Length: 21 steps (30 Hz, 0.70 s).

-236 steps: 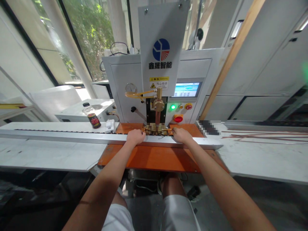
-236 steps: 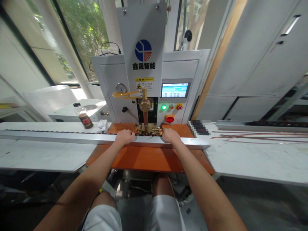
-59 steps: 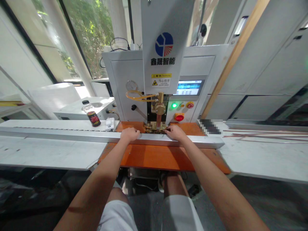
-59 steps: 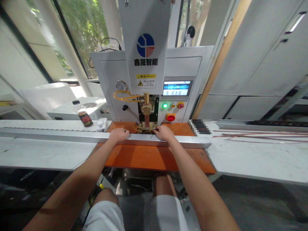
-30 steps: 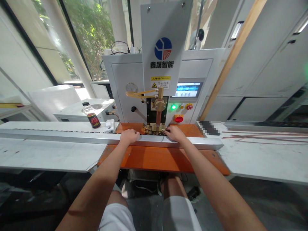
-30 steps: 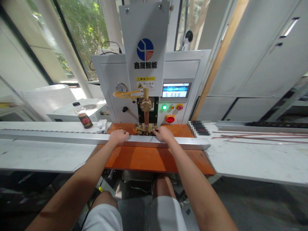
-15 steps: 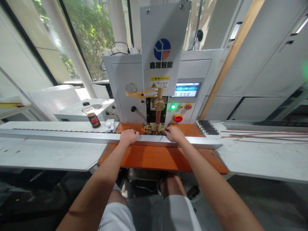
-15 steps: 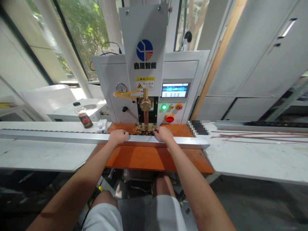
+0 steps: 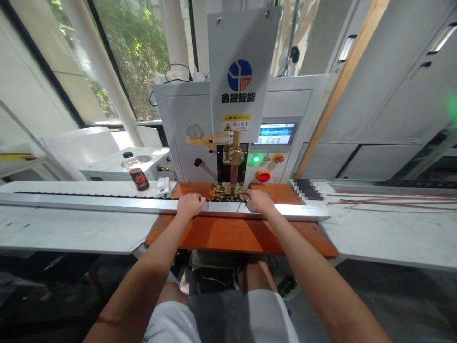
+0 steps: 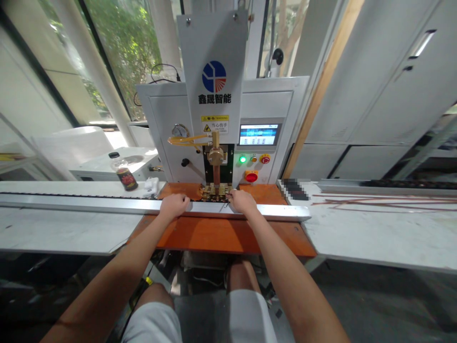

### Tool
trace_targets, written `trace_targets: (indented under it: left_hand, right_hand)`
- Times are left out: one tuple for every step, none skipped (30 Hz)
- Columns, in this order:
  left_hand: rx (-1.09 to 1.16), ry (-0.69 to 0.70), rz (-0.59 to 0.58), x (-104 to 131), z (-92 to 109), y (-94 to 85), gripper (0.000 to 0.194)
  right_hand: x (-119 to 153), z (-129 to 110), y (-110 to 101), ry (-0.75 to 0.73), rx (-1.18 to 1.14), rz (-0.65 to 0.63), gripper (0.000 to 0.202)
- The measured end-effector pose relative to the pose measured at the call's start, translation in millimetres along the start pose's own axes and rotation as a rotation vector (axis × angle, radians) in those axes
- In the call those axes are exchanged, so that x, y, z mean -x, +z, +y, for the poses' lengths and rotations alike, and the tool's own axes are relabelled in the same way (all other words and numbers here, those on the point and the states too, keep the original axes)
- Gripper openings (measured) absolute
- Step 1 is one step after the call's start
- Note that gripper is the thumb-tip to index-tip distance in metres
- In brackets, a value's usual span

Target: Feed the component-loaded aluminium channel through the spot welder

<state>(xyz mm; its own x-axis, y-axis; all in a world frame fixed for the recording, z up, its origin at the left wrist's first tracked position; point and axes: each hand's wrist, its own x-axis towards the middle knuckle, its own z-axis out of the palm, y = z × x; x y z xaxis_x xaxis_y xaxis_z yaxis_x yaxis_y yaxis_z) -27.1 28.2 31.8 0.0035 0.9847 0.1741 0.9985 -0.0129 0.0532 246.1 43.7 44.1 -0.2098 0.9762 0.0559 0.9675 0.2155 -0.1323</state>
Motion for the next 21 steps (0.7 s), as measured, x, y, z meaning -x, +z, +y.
trace_targets:
  left_hand:
    - [-0.001, -0.001, 0.004, 0.9, 0.1, 0.0, 0.056]
    - [-0.002, -0.005, 0.005, 1.8, 0.1, 0.0, 0.056]
    - [-0.003, -0.007, 0.006, 2.5, 0.1, 0.0, 0.057]
    - [-0.004, -0.008, 0.006, 3.3, 0.1, 0.0, 0.057]
    - [-0.004, -0.009, 0.003, 4.0, 0.1, 0.0, 0.057]
    - [-0.004, -0.009, 0.001, 4.6, 0.2, 0.0, 0.057]
    - [-0.005, -0.009, 0.001, 5.2, 0.2, 0.0, 0.057]
    - [-0.006, -0.01, 0.002, 5.8, 0.3, 0.0, 0.056]
    - [-0.009, -0.013, 0.005, 6.4, 0.4, 0.1, 0.056]
    - [-0.011, -0.014, 0.01, 7.0, 0.5, 0.2, 0.056]
    - [-0.014, -0.012, 0.016, 7.6, 0.6, 0.3, 0.055]
    - [-0.016, -0.008, 0.023, 8.3, 0.7, 0.5, 0.055]
    - [-0.018, -0.005, 0.03, 8.9, 0.8, 0.6, 0.054]
    - [-0.02, -0.005, 0.037, 9.6, 0.9, 0.7, 0.054]
    - [-0.022, -0.008, 0.041, 10.2, 1.0, 0.6, 0.054]
    - [-0.023, -0.012, 0.043, 10.8, 1.1, 0.5, 0.053]
    - [-0.024, -0.016, 0.042, 11.4, 1.3, 0.2, 0.053]
    - [-0.025, -0.018, 0.039, 11.9, 1.5, -0.2, 0.053]
    - [-0.026, -0.018, 0.035, 12.4, 1.8, -0.7, 0.053]
    - [-0.029, -0.018, 0.033, 12.8, 2.1, -1.3, 0.053]
    - [-0.033, -0.019, 0.034, 13.2, 2.5, -1.9, 0.053]
  right_hand:
    - [0.3, -0.4, 0.0, 0.005, 0.001, -0.003, 0.043]
    - [0.4, -0.8, 0.0, 0.01, 0.002, -0.006, 0.044]
    - [0.6, -1.2, 0.0, 0.016, 0.002, -0.01, 0.044]
    - [0.7, -1.5, 0.0, 0.022, 0.002, -0.013, 0.044]
    - [0.8, -1.8, 0.1, 0.024, 0.002, -0.016, 0.044]
    - [1.0, -2.0, 0.1, 0.026, 0.003, -0.018, 0.044]
    - [1.3, -2.3, 0.2, 0.027, 0.006, -0.017, 0.045]
    - [1.5, -2.4, 0.3, 0.029, 0.01, -0.016, 0.045]
    - [1.9, -2.6, 0.4, 0.03, 0.014, -0.017, 0.045]
    - [2.3, -2.7, 0.6, 0.032, 0.017, -0.019, 0.046]
    - [2.7, -2.7, 0.9, 0.034, 0.019, -0.019, 0.046]
    - [3.2, -2.7, 1.1, 0.035, 0.02, -0.019, 0.046]
    - [3.7, -2.7, 1.4, 0.035, 0.021, -0.016, 0.047]
    - [4.3, -2.6, 1.6, 0.032, 0.021, -0.013, 0.047]
    - [4.8, -2.5, 1.9, 0.028, 0.02, -0.009, 0.047]
    - [5.3, -2.4, 2.0, 0.023, 0.019, -0.005, 0.047]
    - [5.7, -2.3, 2.2, 0.02, 0.017, -0.005, 0.047]
    - [5.9, -2.2, 2.2, 0.019, 0.013, -0.006, 0.047]
    - [6.1, -2.1, 2.2, 0.02, 0.009, -0.007, 0.047]
    - [6.1, -2.0, 2.2, 0.022, 0.006, -0.009, 0.047]
    - [5.9, -1.9, 2.2, 0.024, 0.004, -0.009, 0.046]
